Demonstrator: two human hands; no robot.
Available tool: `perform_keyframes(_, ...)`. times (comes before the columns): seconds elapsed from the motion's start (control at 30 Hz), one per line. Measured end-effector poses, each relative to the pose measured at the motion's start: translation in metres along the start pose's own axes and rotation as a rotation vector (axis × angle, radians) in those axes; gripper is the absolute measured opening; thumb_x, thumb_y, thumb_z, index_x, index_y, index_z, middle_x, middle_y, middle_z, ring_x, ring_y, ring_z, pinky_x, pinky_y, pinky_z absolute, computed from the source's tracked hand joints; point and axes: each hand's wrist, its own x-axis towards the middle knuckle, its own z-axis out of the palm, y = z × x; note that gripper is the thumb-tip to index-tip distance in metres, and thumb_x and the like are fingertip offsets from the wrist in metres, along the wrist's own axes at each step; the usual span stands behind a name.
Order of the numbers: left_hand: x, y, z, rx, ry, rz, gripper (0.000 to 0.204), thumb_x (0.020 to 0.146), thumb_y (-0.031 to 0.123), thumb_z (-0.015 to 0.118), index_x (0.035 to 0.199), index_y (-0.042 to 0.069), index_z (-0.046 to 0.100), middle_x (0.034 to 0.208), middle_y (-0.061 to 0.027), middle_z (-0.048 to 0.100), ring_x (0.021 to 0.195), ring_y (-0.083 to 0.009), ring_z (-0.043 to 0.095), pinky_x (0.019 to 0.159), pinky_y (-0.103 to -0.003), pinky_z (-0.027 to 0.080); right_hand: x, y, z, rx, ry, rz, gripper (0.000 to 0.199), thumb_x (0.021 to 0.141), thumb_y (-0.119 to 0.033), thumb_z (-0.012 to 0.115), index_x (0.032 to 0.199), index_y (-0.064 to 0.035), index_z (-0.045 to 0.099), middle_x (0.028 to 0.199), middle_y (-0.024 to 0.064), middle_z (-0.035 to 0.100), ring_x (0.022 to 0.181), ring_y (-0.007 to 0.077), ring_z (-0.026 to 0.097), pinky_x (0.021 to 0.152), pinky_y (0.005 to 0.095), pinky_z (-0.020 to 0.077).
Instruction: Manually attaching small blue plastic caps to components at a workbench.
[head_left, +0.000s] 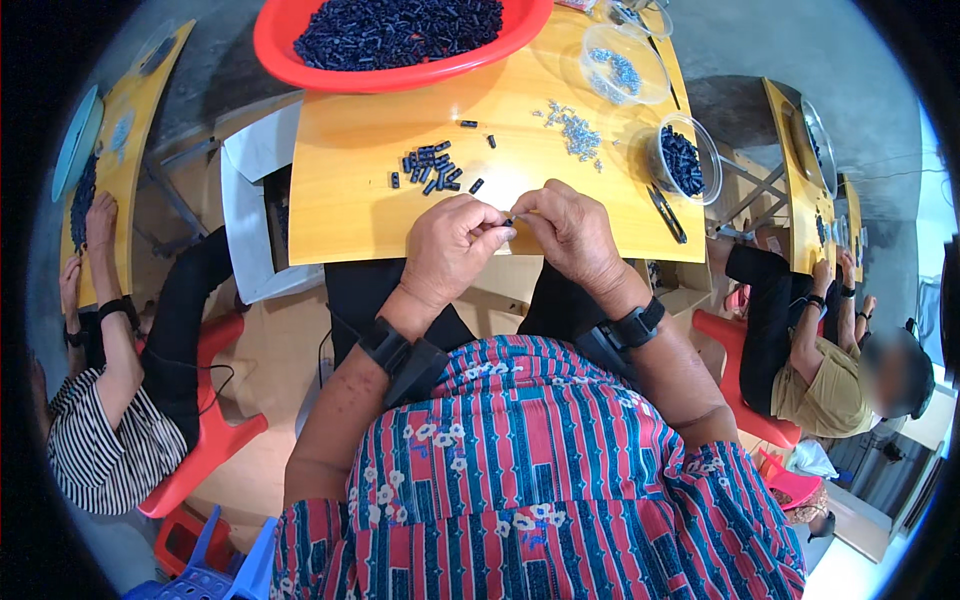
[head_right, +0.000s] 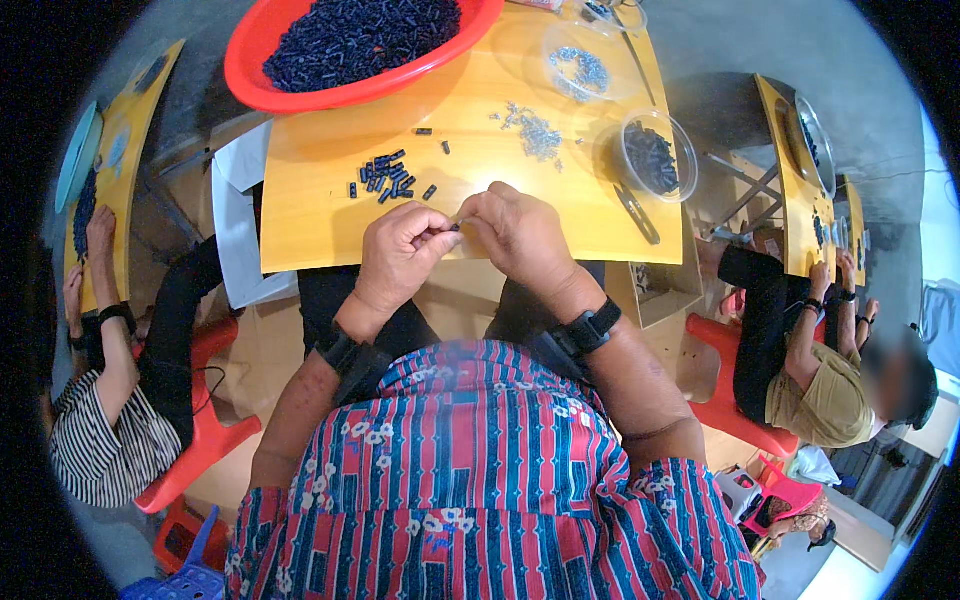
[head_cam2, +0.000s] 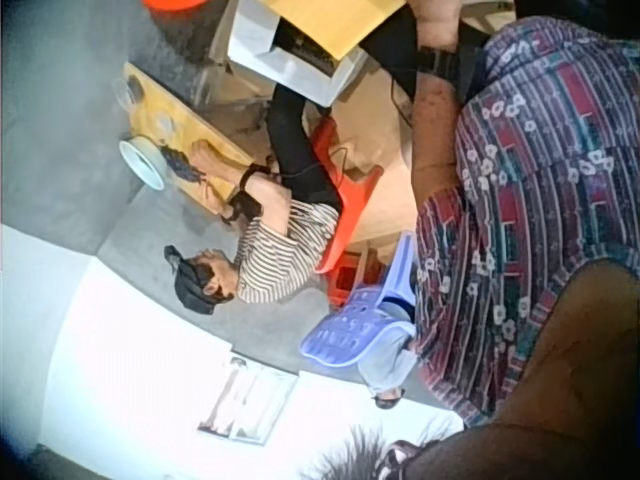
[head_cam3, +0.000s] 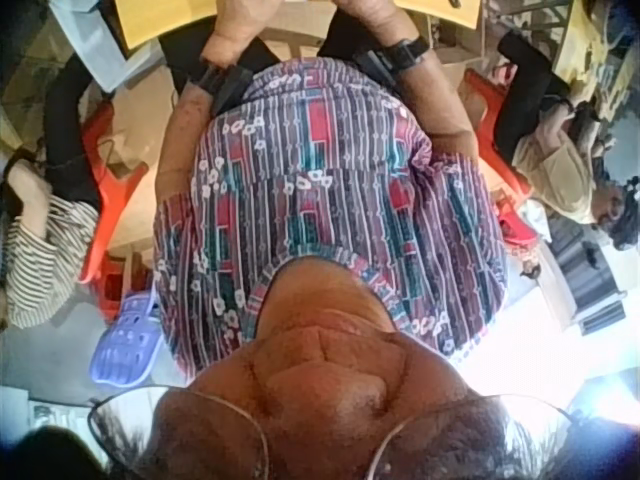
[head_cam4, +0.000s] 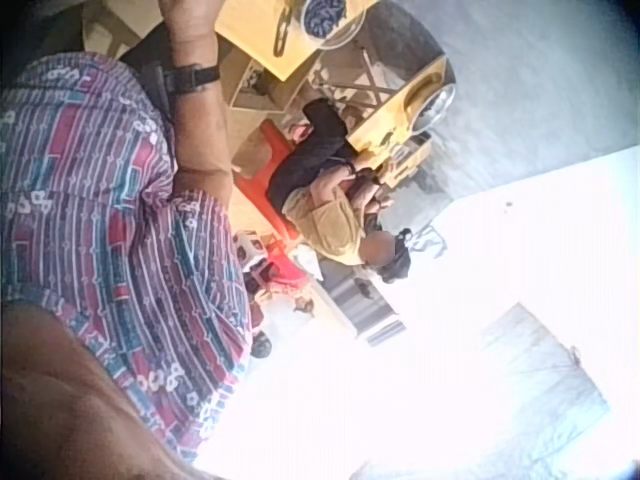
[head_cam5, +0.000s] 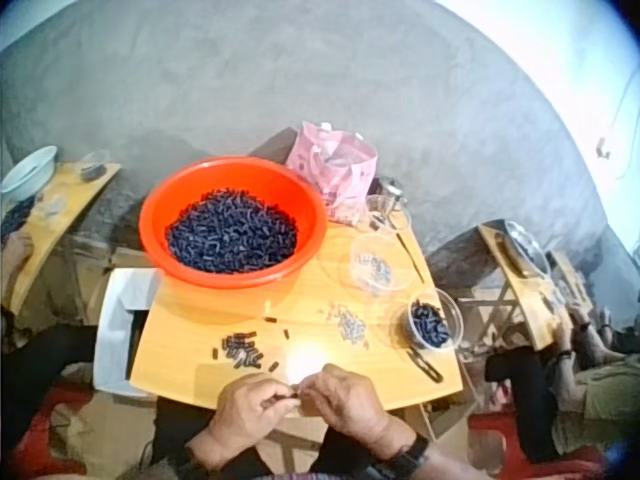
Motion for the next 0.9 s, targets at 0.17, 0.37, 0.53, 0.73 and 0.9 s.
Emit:
perform_keyframes(0.17,0.000,0.001,-0.002,0.030,-0.009,0.023,0.013,0.078,0.004,0.077,0.083,0.000,0.067,0.073,-0.0086,0.060,0.061,-0.0171,0.061,0.057,-0.029,0.049,0.001,-0.004,-0.003,-0.082,-0.017,-0.055,0.011,0.083,-0.006,0.070,0.091,-0.0112,0.066,0.073,0.0093,0.055,0.067,0.0285,0.061,0.060,0.0382,0.0489)
perform_keyframes(0.37,0.001,-0.001,-0.002,0.067,-0.025,0.005,0.012,0.077,0.005,0.077,0.081,-0.001,0.067,0.072,-0.0099,0.062,0.061,-0.0186,0.061,0.057,-0.030,0.048,0.006,-0.009,-0.010,-0.358,-0.111,-0.265,0.014,0.080,-0.012,0.063,0.092,-0.0086,0.059,0.080,0.0081,0.053,0.073,0.0274,0.061,0.061,0.0386,0.0519)
perform_keyframes(0.53,0.005,0.002,-0.002,0.069,-0.040,-0.032,0.013,0.077,0.010,0.077,0.079,0.000,0.069,0.072,-0.0101,0.063,0.063,-0.0232,0.061,0.059,-0.035,0.049,0.011,-0.014,-0.015,-0.588,-0.221,-0.430,0.016,0.079,-0.018,0.061,0.092,-0.0082,0.058,0.081,0.0074,0.052,0.073,0.0240,0.060,0.061,0.0364,0.0519)
perform_keyframes(0.73,0.003,-0.001,-0.003,0.077,-0.036,-0.041,0.013,0.078,0.015,0.076,0.079,0.003,0.070,0.073,-0.0098,0.064,0.067,-0.0263,0.063,0.062,-0.038,0.050,0.017,-0.012,-0.011,-0.514,-0.250,-0.384,0.009,0.081,-0.014,0.062,0.088,-0.0083,0.059,0.080,0.0076,0.053,0.074,0.0242,0.061,0.061,0.0377,0.0512)
perform_keyframes(0.9,0.003,-0.002,-0.002,0.067,-0.031,-0.007,0.013,0.079,0.017,0.075,0.079,0.004,0.071,0.072,-0.0086,0.064,0.068,-0.0253,0.063,0.062,-0.038,0.050,0.003,0.002,-0.001,0.055,-0.139,0.024,0.013,0.085,-0.007,0.066,0.098,-0.0059,0.070,0.078,0.0083,0.059,0.075,0.0230,0.062,0.064,0.0348,0.0504)
